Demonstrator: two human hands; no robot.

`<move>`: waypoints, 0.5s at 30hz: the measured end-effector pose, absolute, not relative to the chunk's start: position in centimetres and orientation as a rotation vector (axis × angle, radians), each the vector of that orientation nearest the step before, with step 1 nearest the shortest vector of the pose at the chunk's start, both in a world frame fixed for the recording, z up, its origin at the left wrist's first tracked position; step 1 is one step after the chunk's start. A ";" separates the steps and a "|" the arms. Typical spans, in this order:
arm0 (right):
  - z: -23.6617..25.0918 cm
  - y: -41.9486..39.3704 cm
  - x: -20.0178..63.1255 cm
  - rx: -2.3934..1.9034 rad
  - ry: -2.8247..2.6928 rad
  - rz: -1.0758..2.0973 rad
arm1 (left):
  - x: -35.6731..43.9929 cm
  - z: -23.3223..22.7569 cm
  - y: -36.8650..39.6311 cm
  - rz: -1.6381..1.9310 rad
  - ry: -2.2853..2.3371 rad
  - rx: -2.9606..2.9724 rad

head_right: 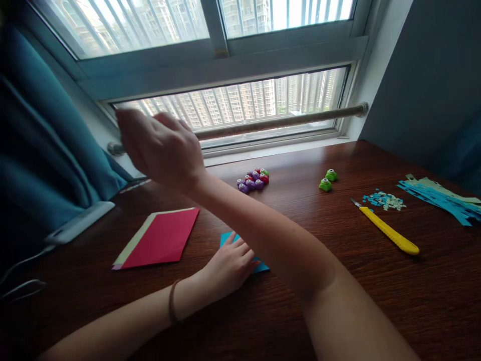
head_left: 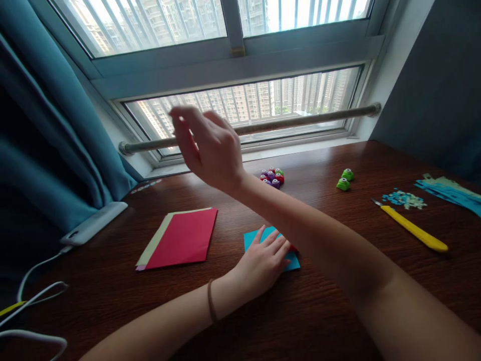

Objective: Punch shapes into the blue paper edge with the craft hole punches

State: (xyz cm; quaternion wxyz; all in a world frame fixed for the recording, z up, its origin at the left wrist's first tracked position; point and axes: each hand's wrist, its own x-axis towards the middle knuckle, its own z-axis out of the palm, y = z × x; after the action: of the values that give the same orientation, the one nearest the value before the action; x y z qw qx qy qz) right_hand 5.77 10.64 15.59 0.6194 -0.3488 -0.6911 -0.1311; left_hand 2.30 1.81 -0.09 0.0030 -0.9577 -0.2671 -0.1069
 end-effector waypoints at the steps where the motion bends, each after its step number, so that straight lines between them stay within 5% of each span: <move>1: 16.4 11.2 5.1 -0.835 -1.550 -0.306 | 2.3 -0.1 1.8 -0.339 -0.833 -2.998; 8: 15.3 16.0 5.5 -0.976 -1.538 -0.277 | 2.3 -0.3 1.8 -0.312 -0.818 -2.975; 15: 23.2 17.6 15.8 -0.828 -2.034 -0.304 | 1.8 -0.5 1.9 -0.364 -0.760 -2.965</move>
State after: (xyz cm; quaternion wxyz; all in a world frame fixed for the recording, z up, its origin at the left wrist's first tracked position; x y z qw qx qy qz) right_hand 15.78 17.65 23.23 0.4459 -0.3341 -0.8212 -0.1228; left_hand 1.80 1.92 -0.55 0.0298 -0.9615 -0.2465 -0.1180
